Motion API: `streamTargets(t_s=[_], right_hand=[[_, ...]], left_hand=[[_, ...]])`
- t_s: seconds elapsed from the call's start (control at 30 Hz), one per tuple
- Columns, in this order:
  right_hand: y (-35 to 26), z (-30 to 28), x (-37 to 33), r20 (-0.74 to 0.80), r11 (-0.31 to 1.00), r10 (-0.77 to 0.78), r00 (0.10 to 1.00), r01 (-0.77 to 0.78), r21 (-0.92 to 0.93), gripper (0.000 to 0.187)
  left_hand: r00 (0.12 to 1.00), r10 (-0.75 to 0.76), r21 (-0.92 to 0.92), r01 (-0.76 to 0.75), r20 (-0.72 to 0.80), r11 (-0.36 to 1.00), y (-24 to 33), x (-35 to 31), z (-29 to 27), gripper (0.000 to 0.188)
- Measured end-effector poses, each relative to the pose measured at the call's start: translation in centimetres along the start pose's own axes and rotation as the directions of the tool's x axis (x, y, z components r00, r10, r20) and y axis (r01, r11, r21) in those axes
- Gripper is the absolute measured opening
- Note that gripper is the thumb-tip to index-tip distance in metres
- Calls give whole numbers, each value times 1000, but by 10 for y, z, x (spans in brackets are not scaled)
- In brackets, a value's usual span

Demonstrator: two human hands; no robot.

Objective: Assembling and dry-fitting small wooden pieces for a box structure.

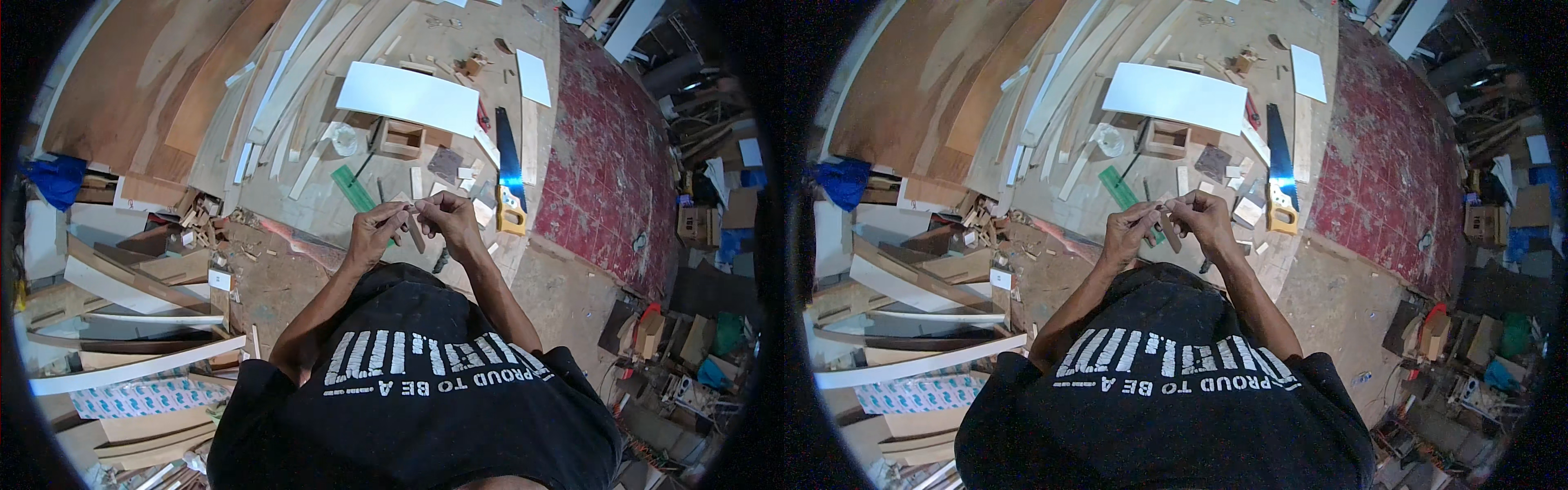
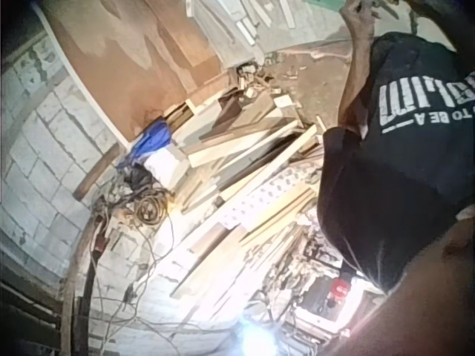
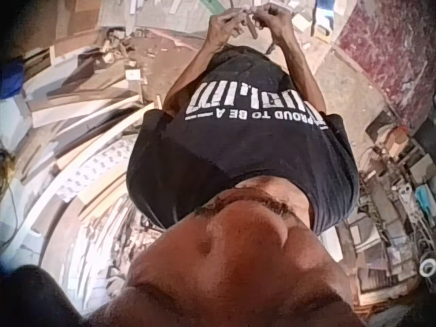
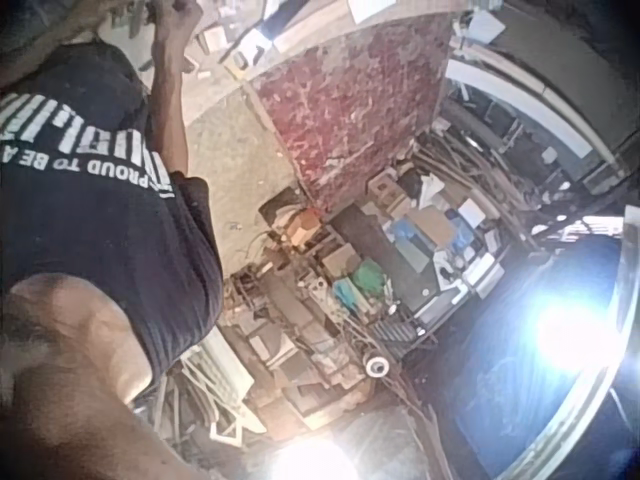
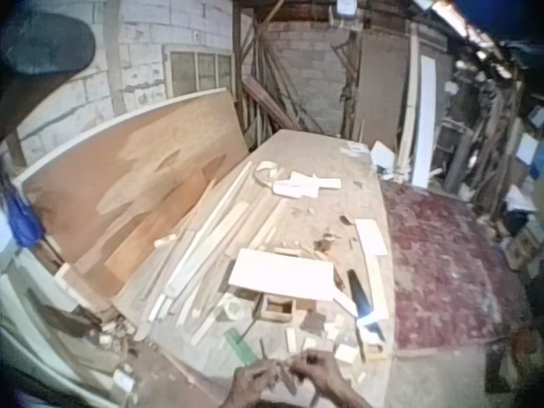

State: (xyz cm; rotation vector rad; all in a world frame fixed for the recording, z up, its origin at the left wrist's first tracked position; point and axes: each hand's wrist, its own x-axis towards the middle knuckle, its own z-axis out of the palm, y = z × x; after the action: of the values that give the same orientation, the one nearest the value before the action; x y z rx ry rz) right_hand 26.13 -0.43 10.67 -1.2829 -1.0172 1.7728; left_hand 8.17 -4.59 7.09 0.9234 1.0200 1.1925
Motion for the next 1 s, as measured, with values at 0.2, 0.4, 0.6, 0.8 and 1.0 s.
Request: streamTargets(t_s=[0.2, 0.4, 0.6, 0.8, 1.0], right_hand=[[7, 37, 10, 41, 999, 25, 999, -27, 35, 17], [5, 47, 12, 111, 994, -84, 990, 75, 80, 17], [-5, 46, 9, 138, 983, -179, 974, 171, 67, 18], [-15, 40, 2, 168, 961, -272, 948, 277, -10, 22], [-24, 35, -3, 165, 956, -290, 943, 294, -1, 24]], left_hand=[[999, -7, 48, 9, -31, 999, 8, -7, -38, 29], [996, 75, 180, -66, -42, 981, 25, -4, -55, 38], [945, 322, 432, -316, 63, 845, 45, 1, -52, 40], [856, 506, 537, -476, 102, 696, 59, 2, -39, 41], [844, 523, 558, -493, 119, 667, 68, -2, -28, 43]])
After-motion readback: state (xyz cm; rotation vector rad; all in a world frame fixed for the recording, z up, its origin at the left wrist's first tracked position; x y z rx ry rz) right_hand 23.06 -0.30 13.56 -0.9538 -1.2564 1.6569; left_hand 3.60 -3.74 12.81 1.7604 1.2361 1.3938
